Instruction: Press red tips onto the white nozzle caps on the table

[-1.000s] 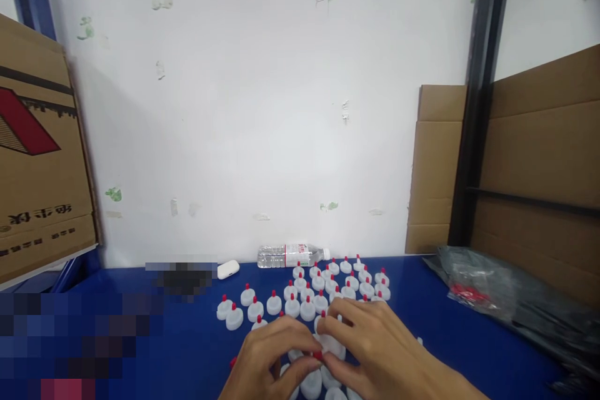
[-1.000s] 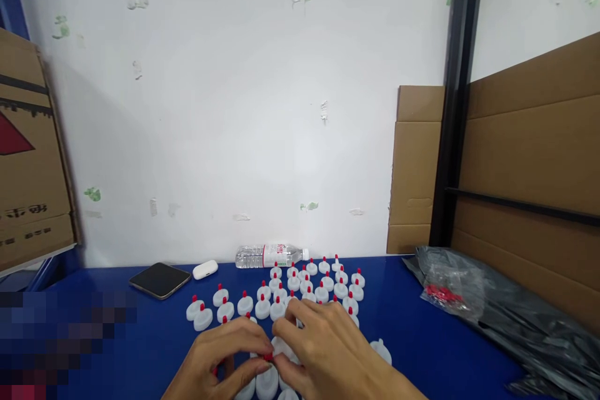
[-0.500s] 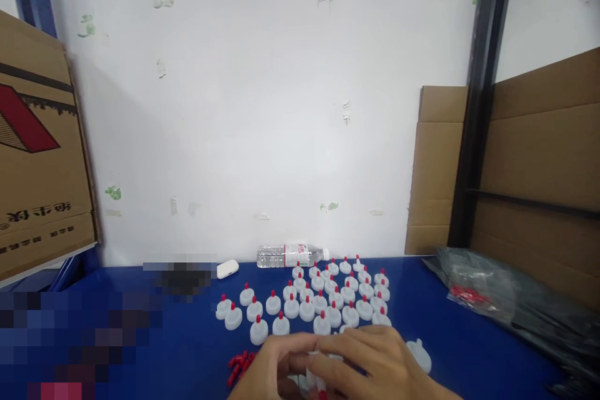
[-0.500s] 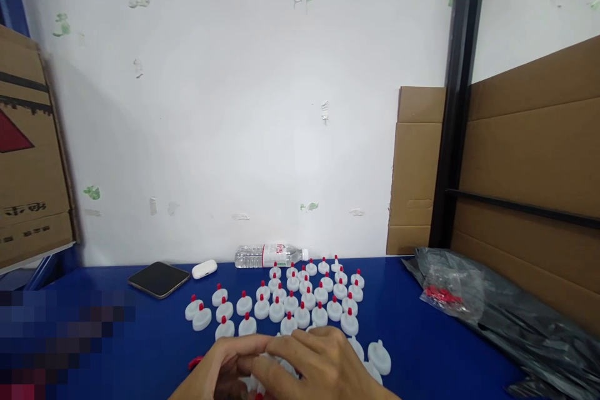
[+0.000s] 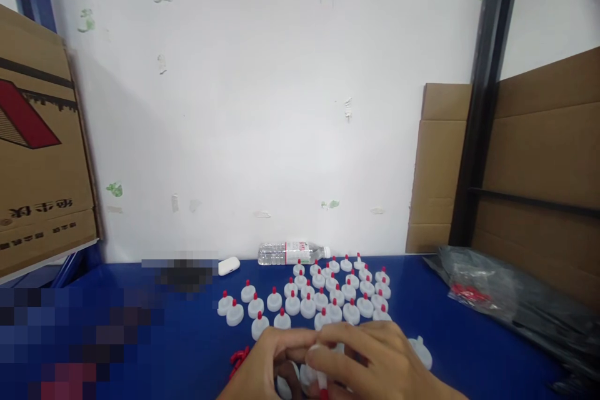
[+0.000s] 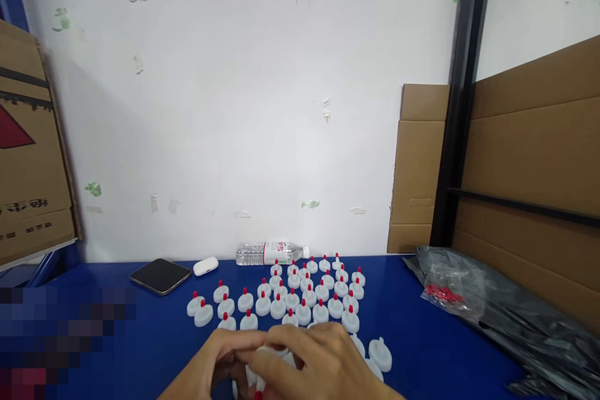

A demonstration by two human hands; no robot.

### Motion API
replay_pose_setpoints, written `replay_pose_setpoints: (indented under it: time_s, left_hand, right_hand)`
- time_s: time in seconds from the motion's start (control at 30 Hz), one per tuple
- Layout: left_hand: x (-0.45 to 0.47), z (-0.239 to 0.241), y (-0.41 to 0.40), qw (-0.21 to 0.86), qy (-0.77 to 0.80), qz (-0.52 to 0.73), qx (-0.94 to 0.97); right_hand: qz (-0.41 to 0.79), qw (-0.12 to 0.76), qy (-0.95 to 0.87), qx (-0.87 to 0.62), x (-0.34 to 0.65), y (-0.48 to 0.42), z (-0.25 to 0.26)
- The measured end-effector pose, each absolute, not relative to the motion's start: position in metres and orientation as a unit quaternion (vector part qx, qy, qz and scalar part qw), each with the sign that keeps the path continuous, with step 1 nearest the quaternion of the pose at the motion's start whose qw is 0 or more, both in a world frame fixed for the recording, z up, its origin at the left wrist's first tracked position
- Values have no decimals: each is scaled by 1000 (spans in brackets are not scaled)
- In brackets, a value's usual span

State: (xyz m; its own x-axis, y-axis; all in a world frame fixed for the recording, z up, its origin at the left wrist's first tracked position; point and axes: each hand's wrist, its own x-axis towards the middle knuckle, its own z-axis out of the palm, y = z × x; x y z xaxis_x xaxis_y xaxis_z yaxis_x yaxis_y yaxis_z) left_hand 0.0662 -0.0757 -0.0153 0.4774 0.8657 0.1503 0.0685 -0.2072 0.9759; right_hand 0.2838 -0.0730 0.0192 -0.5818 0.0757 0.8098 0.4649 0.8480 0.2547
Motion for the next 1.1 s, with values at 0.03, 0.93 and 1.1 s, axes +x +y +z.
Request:
replay_pose_setpoints:
  time_s: [0.03,0.93,1.1]
  left_hand:
    - [65,-11,-74,502,348,386,691]
    - [26,19,-53,112,466,96,872]
    - [30,17,-51,107,448,93,883]
  right_hand:
    - [-237,433,-856,-157,285,-72,21]
    - [-54,126,-872,-469,356,-24,44]
    - [-45,111,-871,-476,355,-23,32]
